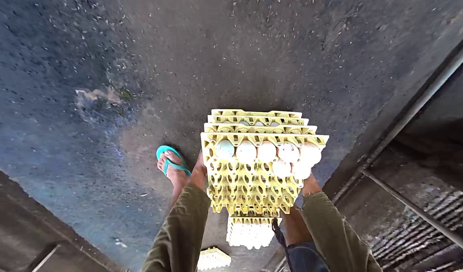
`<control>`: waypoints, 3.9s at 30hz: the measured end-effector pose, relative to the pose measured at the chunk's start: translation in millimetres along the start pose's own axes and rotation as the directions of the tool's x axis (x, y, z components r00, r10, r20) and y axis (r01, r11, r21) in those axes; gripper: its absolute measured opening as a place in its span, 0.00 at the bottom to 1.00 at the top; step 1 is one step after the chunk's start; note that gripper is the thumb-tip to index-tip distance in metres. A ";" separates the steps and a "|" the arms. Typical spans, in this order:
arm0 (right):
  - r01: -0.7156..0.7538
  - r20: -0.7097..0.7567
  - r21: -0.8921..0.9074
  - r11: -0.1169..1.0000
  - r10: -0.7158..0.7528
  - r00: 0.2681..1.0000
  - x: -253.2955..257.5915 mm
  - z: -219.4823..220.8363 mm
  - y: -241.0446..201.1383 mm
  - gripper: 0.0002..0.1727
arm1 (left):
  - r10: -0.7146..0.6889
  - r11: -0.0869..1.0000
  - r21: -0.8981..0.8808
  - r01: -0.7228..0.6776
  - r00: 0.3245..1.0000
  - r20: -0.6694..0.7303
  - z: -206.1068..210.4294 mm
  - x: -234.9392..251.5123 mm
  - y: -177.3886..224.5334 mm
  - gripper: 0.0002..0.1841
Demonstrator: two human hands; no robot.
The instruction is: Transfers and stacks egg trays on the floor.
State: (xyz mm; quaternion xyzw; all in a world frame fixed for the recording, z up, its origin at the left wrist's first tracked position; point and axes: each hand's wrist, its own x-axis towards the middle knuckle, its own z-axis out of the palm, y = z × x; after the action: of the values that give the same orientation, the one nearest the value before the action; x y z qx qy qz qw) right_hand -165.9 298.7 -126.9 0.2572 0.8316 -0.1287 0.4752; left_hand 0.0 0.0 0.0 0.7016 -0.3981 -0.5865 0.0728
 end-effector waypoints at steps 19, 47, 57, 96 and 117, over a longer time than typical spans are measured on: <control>0.050 0.002 0.029 0.998 -0.050 0.999 15.6 1.1 2.5 0.28 | -0.090 0.786 -0.597 0.161 0.985 0.147 -14.3 25.7 -49.6 0.26; 0.166 0.019 0.314 0.935 -0.181 0.983 -54.4 -28.7 -8.5 0.36 | 0.062 0.991 0.102 -0.085 0.975 0.211 -36.3 -30.7 -74.3 0.31; 0.635 -0.018 0.287 0.718 -0.658 0.753 -83.8 -32.1 -19.4 0.43 | 0.042 0.971 0.234 -0.046 0.999 0.020 -53.5 -44.2 -64.8 0.30; 0.239 -0.095 0.794 0.559 -0.274 0.957 -552.4 128.1 141.1 0.34 | 0.491 0.653 0.219 -0.725 0.626 0.606 -367.7 -148.0 93.2 0.24; -0.215 0.060 0.924 0.316 0.436 0.898 -458.3 465.2 471.1 0.34 | -0.225 -0.011 0.521 -0.853 0.510 0.830 -388.5 -98.3 -252.3 0.28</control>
State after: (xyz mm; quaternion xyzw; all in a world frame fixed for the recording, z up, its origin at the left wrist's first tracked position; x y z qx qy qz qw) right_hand 620.8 338.7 40.2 0.6490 0.5944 -0.4379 0.1835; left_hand 462.1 91.1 48.7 0.0972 -0.8347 -0.3421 -0.4206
